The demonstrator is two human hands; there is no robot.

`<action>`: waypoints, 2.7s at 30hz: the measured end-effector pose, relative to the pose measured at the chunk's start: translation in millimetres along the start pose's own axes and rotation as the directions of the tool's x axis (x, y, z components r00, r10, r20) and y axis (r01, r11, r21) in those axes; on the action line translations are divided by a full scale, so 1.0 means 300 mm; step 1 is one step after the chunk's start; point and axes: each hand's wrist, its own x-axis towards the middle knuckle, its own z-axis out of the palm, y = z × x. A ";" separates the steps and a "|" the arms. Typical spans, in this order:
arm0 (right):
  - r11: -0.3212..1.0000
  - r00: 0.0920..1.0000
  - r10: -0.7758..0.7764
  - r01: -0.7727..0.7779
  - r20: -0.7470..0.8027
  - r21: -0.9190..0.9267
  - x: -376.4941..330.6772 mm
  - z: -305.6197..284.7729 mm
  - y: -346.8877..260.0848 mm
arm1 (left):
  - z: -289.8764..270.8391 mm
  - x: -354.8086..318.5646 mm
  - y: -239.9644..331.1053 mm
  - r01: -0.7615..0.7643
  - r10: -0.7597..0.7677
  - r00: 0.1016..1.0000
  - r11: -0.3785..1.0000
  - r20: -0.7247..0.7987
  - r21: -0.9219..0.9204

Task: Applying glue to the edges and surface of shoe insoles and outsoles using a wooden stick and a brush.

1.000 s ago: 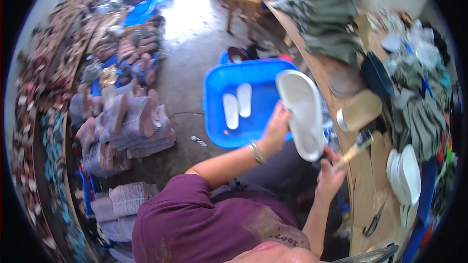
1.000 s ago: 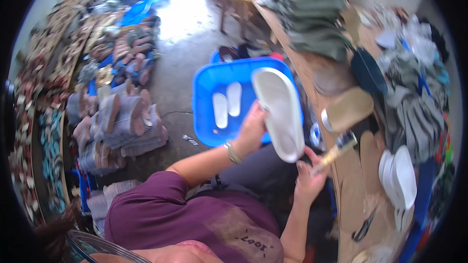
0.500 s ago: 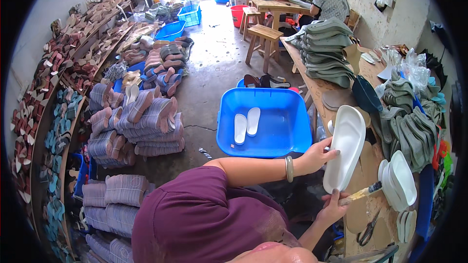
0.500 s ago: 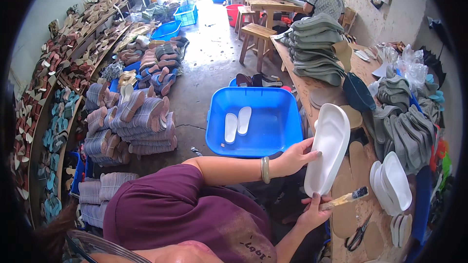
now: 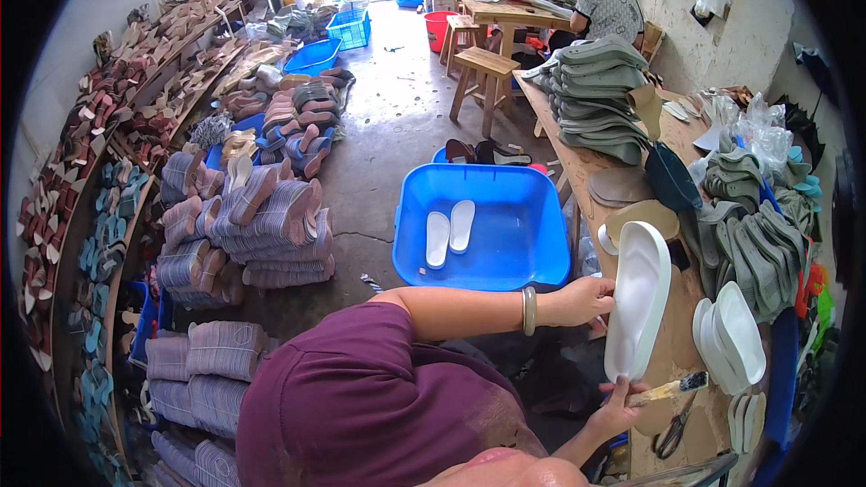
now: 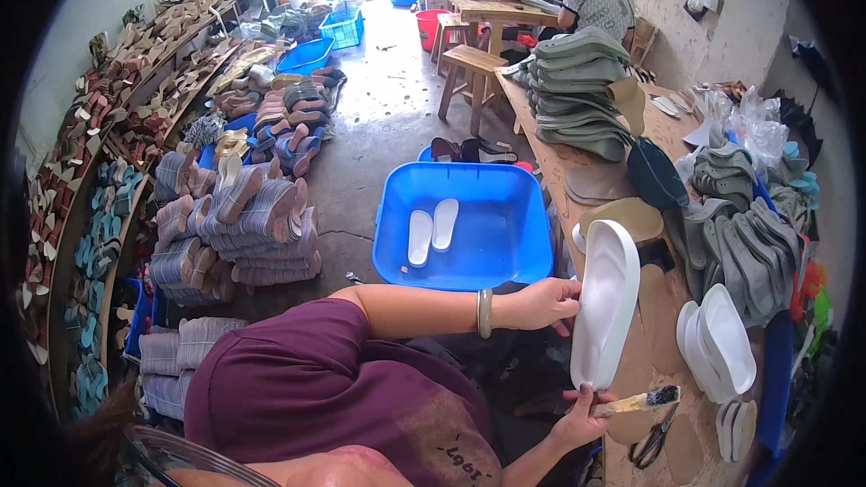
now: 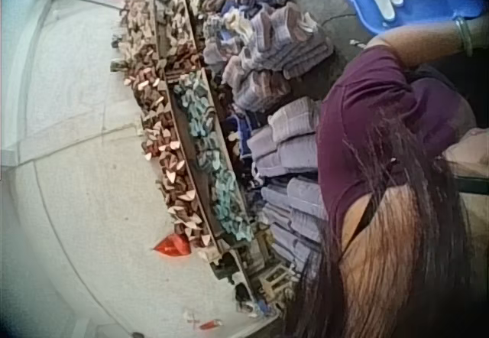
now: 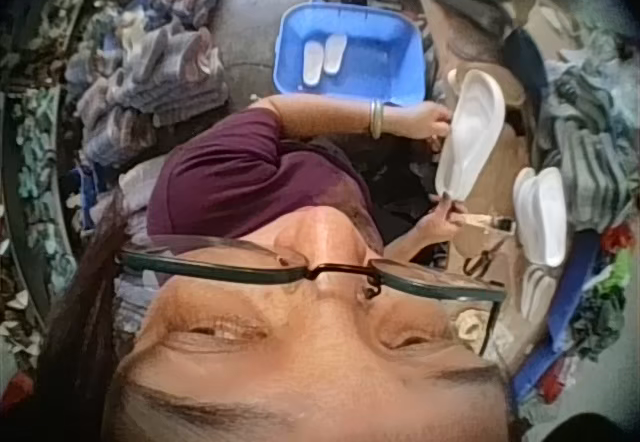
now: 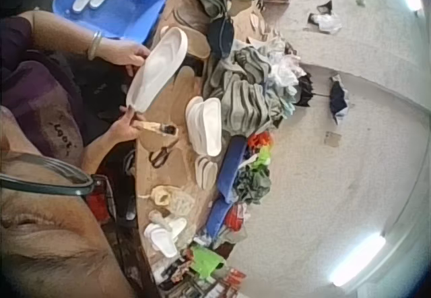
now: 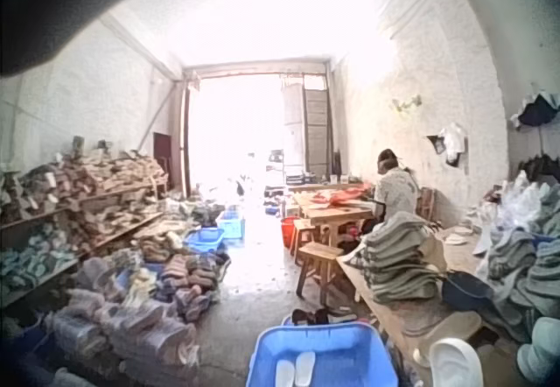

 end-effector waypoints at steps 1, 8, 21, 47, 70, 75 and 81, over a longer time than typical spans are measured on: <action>1.000 1.000 -0.001 0.001 0.003 0.000 -0.002 -0.008 -0.003 | 0.003 0.004 -0.008 0.004 -0.004 1.000 1.000 -0.006 -0.013; 0.999 0.997 -0.018 0.015 -0.081 -0.031 -0.021 -0.016 -0.029 | 0.020 0.002 -0.005 -0.002 0.002 1.000 1.000 0.008 -0.011; 0.992 0.983 0.101 -0.088 -0.150 0.096 0.011 -0.149 0.000 | -0.003 -0.011 -0.043 -0.067 0.056 0.964 0.997 0.262 0.035; 0.948 0.970 0.230 -0.243 -0.085 -0.206 0.029 -0.188 -0.259 | 0.059 0.045 -0.179 -0.189 0.306 0.887 0.924 0.345 -0.333; 0.976 0.975 0.214 -0.216 -0.062 -0.036 0.103 -0.098 -0.220 | 0.096 0.052 -0.145 -0.149 0.211 0.820 0.976 0.533 -0.158; 0.961 0.964 0.254 -0.241 0.083 -0.138 0.024 0.025 -0.278 | 0.047 0.027 -0.229 0.290 0.047 0.833 0.811 0.551 -0.508; 0.968 0.944 0.149 -0.079 0.294 -0.236 -0.046 0.105 -0.261 | -0.047 0.093 -0.428 -0.425 0.221 0.771 0.877 0.597 0.225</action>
